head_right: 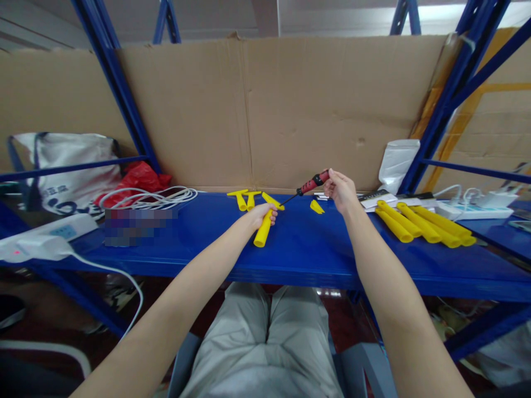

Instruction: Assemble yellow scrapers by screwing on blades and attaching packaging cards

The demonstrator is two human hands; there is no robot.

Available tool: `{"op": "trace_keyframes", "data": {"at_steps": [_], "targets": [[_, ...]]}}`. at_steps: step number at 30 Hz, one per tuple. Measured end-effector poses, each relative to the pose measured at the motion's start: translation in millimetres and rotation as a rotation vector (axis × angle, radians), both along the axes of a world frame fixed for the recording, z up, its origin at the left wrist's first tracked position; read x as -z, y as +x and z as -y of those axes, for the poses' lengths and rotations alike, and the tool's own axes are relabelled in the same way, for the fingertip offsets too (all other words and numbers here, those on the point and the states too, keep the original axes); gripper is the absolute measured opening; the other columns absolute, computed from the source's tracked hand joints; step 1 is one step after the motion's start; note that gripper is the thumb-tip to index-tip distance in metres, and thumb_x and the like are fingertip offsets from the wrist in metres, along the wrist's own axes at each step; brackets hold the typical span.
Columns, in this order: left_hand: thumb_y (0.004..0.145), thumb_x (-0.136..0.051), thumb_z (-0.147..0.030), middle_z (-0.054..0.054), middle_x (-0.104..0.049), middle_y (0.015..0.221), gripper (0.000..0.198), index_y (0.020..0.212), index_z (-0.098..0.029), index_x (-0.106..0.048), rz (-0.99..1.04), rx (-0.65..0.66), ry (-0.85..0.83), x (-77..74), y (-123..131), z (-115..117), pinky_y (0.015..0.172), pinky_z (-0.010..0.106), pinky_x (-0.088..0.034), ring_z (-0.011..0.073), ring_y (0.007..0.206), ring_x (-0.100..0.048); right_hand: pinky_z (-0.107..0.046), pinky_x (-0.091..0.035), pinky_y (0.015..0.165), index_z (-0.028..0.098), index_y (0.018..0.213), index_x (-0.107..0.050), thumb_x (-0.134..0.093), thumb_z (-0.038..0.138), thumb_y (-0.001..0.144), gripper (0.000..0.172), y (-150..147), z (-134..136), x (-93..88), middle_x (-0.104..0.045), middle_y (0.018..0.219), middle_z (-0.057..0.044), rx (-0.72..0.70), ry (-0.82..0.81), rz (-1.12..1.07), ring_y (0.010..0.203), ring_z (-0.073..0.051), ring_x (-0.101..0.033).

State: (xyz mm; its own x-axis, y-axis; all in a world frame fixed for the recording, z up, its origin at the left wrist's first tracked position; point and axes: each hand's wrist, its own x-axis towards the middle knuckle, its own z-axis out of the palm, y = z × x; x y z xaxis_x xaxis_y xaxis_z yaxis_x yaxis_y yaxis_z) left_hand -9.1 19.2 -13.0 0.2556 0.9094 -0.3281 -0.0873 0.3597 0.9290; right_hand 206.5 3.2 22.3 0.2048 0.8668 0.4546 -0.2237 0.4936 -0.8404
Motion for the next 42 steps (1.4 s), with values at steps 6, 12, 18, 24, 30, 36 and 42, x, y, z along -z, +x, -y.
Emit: {"op": "trace_keyframes", "data": {"at_steps": [6,12,18,24,30,36,42], "targets": [[0.083,-0.039,-0.008,-0.007,-0.036,0.047,0.020,0.066,-0.018,-0.040,0.009,0.003,-0.007,1.0,-0.2,-1.1,0.038,0.017,-0.026,0.0046,0.033,-0.028,-0.016,-0.035,0.037,0.019,0.067,-0.050,-0.073,0.040,0.070,0.031,0.2,0.2,-0.2,-0.046,0.049,0.006,-0.013,0.010,0.011,0.042,-0.006,-0.044],[0.083,-0.037,-0.006,-0.006,-0.036,0.045,0.021,0.065,-0.018,-0.040,-0.013,-0.003,0.006,0.5,0.2,0.3,0.037,0.017,-0.027,0.0048,0.033,-0.029,-0.017,-0.034,0.036,0.021,0.067,-0.047,-0.075,0.043,0.067,0.035,0.5,-1.1,1.9,-0.040,0.044,0.009,-0.006,0.009,0.006,0.037,-0.005,-0.038],[0.082,-0.038,-0.007,-0.006,-0.036,0.045,0.020,0.066,-0.017,-0.040,0.000,0.001,0.004,1.0,0.1,0.0,0.037,0.017,-0.026,0.0050,0.033,-0.029,-0.017,-0.033,0.034,0.021,0.067,-0.046,-0.075,0.046,0.065,0.038,0.6,-2.6,2.4,-0.039,0.042,0.010,0.017,0.000,0.018,0.035,-0.005,-0.037],[0.082,-0.038,-0.007,-0.006,-0.036,0.045,0.020,0.066,-0.018,-0.040,-0.007,0.001,0.009,1.0,0.3,-0.1,0.037,0.017,-0.027,0.0054,0.033,-0.029,-0.017,-0.033,0.034,0.021,0.065,-0.043,-0.075,0.046,0.066,0.040,0.7,-2.6,2.6,-0.039,0.042,0.010,0.032,-0.009,0.021,0.034,-0.005,-0.038],[0.082,-0.037,-0.007,-0.006,-0.036,0.044,0.021,0.064,-0.018,-0.039,-0.016,0.013,0.024,0.3,-0.2,1.2,0.036,0.017,-0.026,0.0052,0.033,-0.029,-0.019,-0.038,0.034,0.021,0.061,-0.042,-0.076,0.039,0.064,0.039,-2.2,-2.8,2.2,-0.040,0.040,0.010,0.108,-0.001,-0.015,0.034,-0.006,-0.040],[0.084,-0.038,-0.009,-0.006,-0.037,0.043,0.022,0.063,-0.018,-0.038,0.002,0.041,0.039,-0.3,-0.5,2.1,0.036,0.016,-0.027,0.0041,0.032,-0.030,-0.019,-0.040,0.033,0.022,0.060,-0.038,-0.073,0.031,0.067,0.036,-3.9,-4.9,1.9,-0.037,0.038,0.010,0.220,0.031,-0.087,0.032,-0.006,-0.039],[0.083,-0.039,-0.010,-0.006,-0.037,0.045,0.021,0.064,-0.018,-0.038,0.022,0.013,0.037,1.0,-0.6,-0.9,0.035,0.016,-0.027,0.0043,0.032,-0.030,-0.017,-0.036,0.030,0.023,0.061,-0.037,-0.069,0.026,0.068,0.032,-3.0,-7.1,2.0,-0.034,0.036,0.012,0.258,0.036,-0.119,0.029,-0.006,-0.034]]}}
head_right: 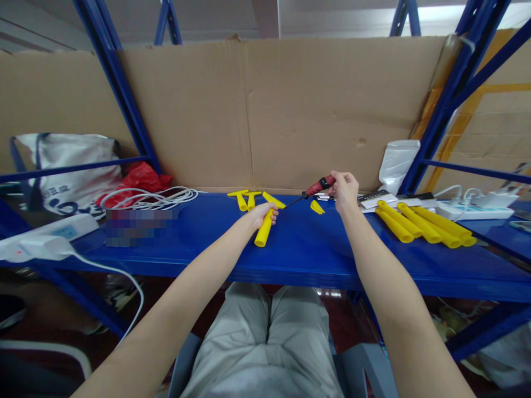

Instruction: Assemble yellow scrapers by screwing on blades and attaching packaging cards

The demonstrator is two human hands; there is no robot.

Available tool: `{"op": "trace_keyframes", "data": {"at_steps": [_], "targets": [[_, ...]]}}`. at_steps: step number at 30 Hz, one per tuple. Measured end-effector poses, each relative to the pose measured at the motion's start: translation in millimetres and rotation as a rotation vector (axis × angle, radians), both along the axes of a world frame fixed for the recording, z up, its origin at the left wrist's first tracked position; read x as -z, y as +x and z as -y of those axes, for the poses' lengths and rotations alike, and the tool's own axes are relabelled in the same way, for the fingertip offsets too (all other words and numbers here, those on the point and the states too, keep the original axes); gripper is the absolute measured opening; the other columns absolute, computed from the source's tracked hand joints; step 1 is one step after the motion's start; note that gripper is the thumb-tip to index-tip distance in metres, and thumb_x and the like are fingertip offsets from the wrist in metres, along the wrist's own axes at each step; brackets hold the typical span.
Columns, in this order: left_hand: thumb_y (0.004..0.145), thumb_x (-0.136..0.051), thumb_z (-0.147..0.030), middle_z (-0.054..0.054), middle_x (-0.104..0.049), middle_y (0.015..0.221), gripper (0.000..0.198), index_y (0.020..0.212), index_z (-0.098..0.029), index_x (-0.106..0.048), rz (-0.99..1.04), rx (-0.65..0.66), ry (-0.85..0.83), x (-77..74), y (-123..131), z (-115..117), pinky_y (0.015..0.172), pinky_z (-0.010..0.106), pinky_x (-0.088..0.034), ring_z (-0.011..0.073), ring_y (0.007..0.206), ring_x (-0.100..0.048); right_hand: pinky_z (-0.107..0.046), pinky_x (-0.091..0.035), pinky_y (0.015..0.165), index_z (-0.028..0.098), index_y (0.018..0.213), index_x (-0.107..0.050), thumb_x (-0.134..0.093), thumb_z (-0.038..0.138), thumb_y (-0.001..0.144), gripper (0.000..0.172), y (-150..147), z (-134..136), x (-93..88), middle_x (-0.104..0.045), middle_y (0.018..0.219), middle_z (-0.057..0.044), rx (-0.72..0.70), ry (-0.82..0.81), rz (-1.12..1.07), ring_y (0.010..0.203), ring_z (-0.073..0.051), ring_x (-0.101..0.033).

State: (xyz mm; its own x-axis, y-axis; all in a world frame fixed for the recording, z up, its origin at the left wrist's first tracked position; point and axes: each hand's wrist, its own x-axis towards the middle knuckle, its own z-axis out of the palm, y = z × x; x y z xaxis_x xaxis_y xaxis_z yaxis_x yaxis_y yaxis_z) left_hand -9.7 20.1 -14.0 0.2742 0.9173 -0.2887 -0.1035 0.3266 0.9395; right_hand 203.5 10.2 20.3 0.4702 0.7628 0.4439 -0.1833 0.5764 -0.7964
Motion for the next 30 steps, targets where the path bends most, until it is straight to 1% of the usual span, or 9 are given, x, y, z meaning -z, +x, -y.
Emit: {"op": "trace_keyframes", "data": {"at_steps": [4,7,10,15,18,22,25,30], "targets": [[0.082,-0.042,-0.010,-0.006,-0.038,0.046,0.018,0.066,-0.018,-0.040,0.009,-0.005,0.001,-0.1,0.2,0.7,0.035,0.017,-0.027,0.0045,0.032,-0.031,-0.018,-0.038,0.030,0.022,0.061,-0.037,-0.064,0.021,0.071,0.029,-4.1,2.4,-0.7,-0.032,0.036,0.013,0.013,-0.048,0.020,0.028,-0.006,-0.034],[0.084,-0.040,-0.010,-0.006,-0.037,0.046,0.020,0.065,-0.018,-0.039,-0.004,0.005,0.007,-1.2,0.3,2.6,0.036,0.017,-0.027,0.0045,0.032,-0.031,-0.019,-0.040,0.031,0.021,0.062,-0.038,-0.060,0.018,0.074,0.025,-8.0,4.4,-1.0,-0.032,0.037,0.012,0.025,-0.089,0.043,0.028,-0.006,-0.034],[0.085,-0.038,-0.010,-0.007,-0.037,0.045,0.021,0.065,-0.018,-0.039,-0.014,0.012,0.019,-2.8,0.5,4.8,0.037,0.017,-0.028,0.0045,0.032,-0.031,-0.019,-0.039,0.031,0.022,0.062,-0.037,-0.058,0.016,0.074,0.024,-10.4,5.4,-0.6,-0.031,0.037,0.012,0.033,-0.124,0.066,0.028,-0.007,-0.035],[0.084,-0.038,-0.009,-0.006,-0.037,0.045,0.021,0.065,-0.018,-0.039,-0.023,0.014,0.016,-4.9,0.8,6.6,0.036,0.017,-0.028,0.0047,0.033,-0.031,-0.019,-0.042,0.035,0.022,0.063,-0.038,-0.053,0.016,0.076,0.020,-9.9,6.5,1.7,-0.033,0.035,0.011,0.022,-0.260,0.143,0.030,-0.007,-0.036],[0.084,-0.038,-0.009,-0.006,-0.038,0.045,0.020,0.066,-0.018,-0.039,-0.023,0.013,0.017,-4.6,0.6,5.3,0.036,0.017,-0.028,0.0046,0.033,-0.031,-0.019,-0.039,0.035,0.021,0.066,-0.041,-0.049,0.018,0.077,0.014,-10.0,8.4,4.3,-0.037,0.035,0.008,-0.002,-0.386,0.276,0.031,-0.008,-0.039],[0.084,-0.038,-0.010,-0.006,-0.038,0.044,0.019,0.066,-0.018,-0.039,-0.015,0.007,0.019,-2.4,0.1,2.5,0.036,0.017,-0.028,0.0046,0.032,-0.032,-0.019,-0.029,0.032,0.018,0.067,-0.045,-0.045,0.019,0.078,0.011,-12.6,9.6,8.9,-0.044,0.037,0.004,0.012,-0.548,0.526,0.031,-0.009,-0.040],[0.083,-0.039,-0.010,-0.006,-0.038,0.044,0.019,0.065,-0.018,-0.039,-0.011,-0.011,0.030,-1.0,0.3,1.1,0.036,0.017,-0.028,0.0049,0.032,-0.032,-0.020,-0.026,0.033,0.016,0.067,-0.049,-0.043,0.020,0.079,0.013,-14.4,7.7,12.1,-0.043,0.037,0.003,0.000,-0.675,0.669,0.031,-0.008,-0.037],[0.082,-0.039,-0.008,-0.006,-0.039,0.044,0.019,0.065,-0.018,-0.040,-0.015,-0.019,0.024,-1.5,1.1,0.9,0.036,0.017,-0.028,0.0050,0.032,-0.032,-0.020,-0.024,0.034,0.014,0.069,-0.052,-0.042,0.023,0.078,0.016,-18.1,6.5,15.3,-0.043,0.036,0.002,-0.052,-0.840,0.819,0.031,-0.008,-0.034]]}}
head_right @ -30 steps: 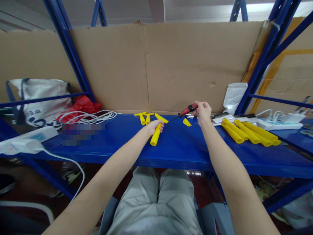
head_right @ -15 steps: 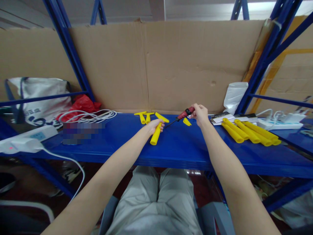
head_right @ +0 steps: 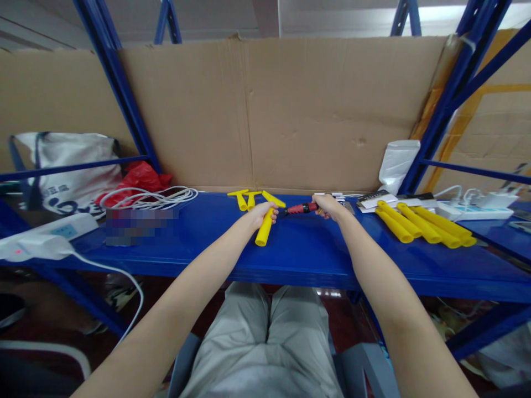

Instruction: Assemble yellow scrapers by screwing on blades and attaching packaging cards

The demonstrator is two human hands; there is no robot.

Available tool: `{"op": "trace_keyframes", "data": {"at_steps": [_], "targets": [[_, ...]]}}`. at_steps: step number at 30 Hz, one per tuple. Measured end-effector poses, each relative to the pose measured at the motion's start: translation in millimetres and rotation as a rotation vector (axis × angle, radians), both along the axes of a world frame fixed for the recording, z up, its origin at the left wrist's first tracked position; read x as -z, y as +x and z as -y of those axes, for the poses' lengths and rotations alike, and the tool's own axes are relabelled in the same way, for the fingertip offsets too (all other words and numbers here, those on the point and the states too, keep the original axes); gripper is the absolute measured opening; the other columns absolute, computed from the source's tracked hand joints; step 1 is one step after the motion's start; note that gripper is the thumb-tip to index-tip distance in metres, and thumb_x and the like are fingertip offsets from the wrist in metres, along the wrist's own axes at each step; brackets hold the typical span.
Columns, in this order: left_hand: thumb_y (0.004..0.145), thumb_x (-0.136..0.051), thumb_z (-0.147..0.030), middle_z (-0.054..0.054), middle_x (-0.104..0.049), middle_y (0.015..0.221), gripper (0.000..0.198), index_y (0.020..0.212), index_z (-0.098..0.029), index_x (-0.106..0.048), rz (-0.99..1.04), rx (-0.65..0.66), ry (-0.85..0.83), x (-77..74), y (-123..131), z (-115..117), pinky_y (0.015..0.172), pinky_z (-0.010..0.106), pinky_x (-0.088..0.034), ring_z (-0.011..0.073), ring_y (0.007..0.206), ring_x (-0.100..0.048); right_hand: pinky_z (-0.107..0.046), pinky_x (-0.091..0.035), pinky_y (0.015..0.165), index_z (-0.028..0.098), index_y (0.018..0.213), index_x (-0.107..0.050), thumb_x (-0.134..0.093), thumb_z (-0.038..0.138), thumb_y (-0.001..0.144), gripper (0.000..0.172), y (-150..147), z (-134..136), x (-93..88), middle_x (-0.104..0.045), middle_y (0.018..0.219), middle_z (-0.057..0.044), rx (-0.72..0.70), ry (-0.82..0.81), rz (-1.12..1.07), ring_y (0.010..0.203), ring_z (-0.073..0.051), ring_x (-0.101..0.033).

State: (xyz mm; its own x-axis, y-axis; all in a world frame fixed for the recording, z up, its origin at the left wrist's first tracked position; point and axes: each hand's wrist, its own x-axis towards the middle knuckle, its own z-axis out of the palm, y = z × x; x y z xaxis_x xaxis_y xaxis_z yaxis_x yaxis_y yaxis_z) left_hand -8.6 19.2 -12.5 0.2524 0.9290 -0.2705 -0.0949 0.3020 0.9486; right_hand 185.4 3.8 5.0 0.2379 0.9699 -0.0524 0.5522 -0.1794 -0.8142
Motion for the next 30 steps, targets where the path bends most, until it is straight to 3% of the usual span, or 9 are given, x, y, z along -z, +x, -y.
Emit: {"op": "trace_keyframes", "data": {"at_steps": [11,14,19,24,27,30], "targets": [[0.082,-0.040,-0.009,-0.005,-0.039,0.044,0.018,0.065,-0.017,-0.041,0.018,-0.019,0.003,1.6,0.7,-1.2,0.036,0.017,-0.028,0.0054,0.032,-0.032,-0.019,-0.023,0.035,0.015,0.069,-0.049,-0.035,0.024,0.084,0.022,-10.3,1.1,5.5,-0.043,0.040,0.002,-0.138,-0.193,0.034,0.031,-0.006,-0.030],[0.081,-0.040,-0.009,-0.005,-0.039,0.045,0.016,0.067,-0.017,-0.042,0.023,-0.025,0.003,2.0,0.8,-1.8,0.036,0.017,-0.028,0.0057,0.033,-0.033,-0.020,-0.024,0.036,0.016,0.068,-0.048,-0.035,0.023,0.084,0.022,-11.8,2.2,5.0,-0.042,0.038,0.003,-0.148,-0.200,0.044,0.031,-0.006,-0.029],[0.082,-0.042,-0.011,-0.005,-0.041,0.046,0.014,0.070,-0.017,-0.044,0.005,-0.040,0.015,1.6,1.0,-0.3,0.037,0.017,-0.029,0.0059,0.034,-0.035,-0.018,-0.027,0.036,0.015,0.067,-0.052,-0.045,0.021,0.078,0.014,-11.3,4.3,6.1,-0.053,0.046,-0.001,-0.192,-0.195,0.106,0.034,-0.006,-0.037],[0.081,-0.047,-0.012,-0.004,-0.048,0.055,0.005,0.081,-0.016,-0.051,-0.042,-0.045,0.133,1.3,2.6,1.4,0.040,0.019,-0.034,0.0064,0.037,-0.041,-0.018,-0.030,0.037,0.016,0.068,-0.055,-0.051,0.023,0.079,0.014,-3.2,2.4,7.7,-0.057,0.051,-0.001,-0.257,-0.172,0.136,0.036,-0.007,-0.042],[0.077,-0.050,-0.007,-0.002,-0.056,0.067,0.030,0.105,-0.017,-0.053,-0.073,-0.062,0.223,1.2,3.7,3.4,0.043,0.019,-0.039,0.0070,0.041,-0.046,-0.019,-0.034,0.041,0.016,0.070,-0.059,-0.052,0.021,0.079,0.012,9.8,-3.7,6.8,-0.060,0.055,-0.001,-0.216,-0.056,0.265,0.040,-0.008,-0.046],[0.072,-0.049,0.000,0.000,-0.060,0.079,0.061,0.128,-0.022,-0.045,-0.116,-0.047,0.318,1.3,4.3,6.2,0.045,0.017,-0.040,0.0065,0.046,-0.050,-0.023,-0.042,0.053,0.014,0.075,-0.066,-0.048,0.018,0.081,0.019,29.6,-11.3,5.1,-0.066,0.066,-0.008,0.001,0.159,0.549,0.056,-0.015,-0.059]]}}
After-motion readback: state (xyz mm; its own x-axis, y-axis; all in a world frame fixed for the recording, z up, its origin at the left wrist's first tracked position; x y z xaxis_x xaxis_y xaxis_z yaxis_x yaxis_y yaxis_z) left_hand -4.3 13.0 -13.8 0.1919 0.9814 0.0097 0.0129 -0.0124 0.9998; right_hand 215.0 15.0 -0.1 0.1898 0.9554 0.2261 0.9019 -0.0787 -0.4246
